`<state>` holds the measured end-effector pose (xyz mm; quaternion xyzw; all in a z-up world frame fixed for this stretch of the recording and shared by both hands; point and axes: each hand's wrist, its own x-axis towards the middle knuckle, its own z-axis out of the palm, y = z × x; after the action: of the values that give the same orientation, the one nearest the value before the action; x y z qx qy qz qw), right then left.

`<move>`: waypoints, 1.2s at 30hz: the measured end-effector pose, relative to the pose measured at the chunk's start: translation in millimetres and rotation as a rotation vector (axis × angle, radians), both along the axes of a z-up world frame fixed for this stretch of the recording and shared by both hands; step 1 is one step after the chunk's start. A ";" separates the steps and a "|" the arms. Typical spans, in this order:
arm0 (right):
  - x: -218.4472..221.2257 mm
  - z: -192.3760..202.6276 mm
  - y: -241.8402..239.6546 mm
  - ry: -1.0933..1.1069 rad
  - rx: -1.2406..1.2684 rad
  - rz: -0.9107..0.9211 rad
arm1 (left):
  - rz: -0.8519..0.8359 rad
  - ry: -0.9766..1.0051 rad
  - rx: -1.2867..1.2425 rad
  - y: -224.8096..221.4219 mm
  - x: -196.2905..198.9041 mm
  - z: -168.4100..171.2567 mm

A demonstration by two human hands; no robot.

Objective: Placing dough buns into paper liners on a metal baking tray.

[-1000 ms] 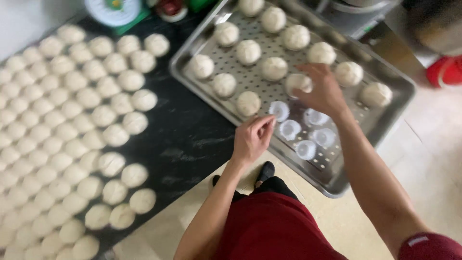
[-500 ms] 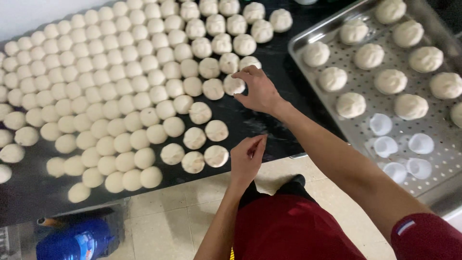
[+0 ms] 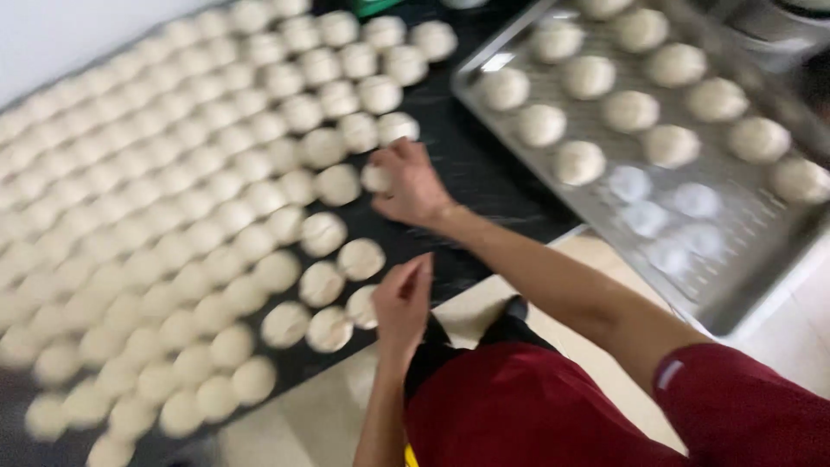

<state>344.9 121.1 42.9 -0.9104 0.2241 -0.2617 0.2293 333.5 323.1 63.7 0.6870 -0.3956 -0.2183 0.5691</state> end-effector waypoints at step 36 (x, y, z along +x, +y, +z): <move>-490.1 64.2 -103.3 0.014 0.481 -0.757 | -0.879 -0.963 -0.076 -320.1 -276.9 -37.3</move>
<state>-145.2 17.7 107.1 -0.6868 0.5975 -0.2615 0.3208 56.6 3.0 26.4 0.4617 -0.8577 -0.0845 0.2098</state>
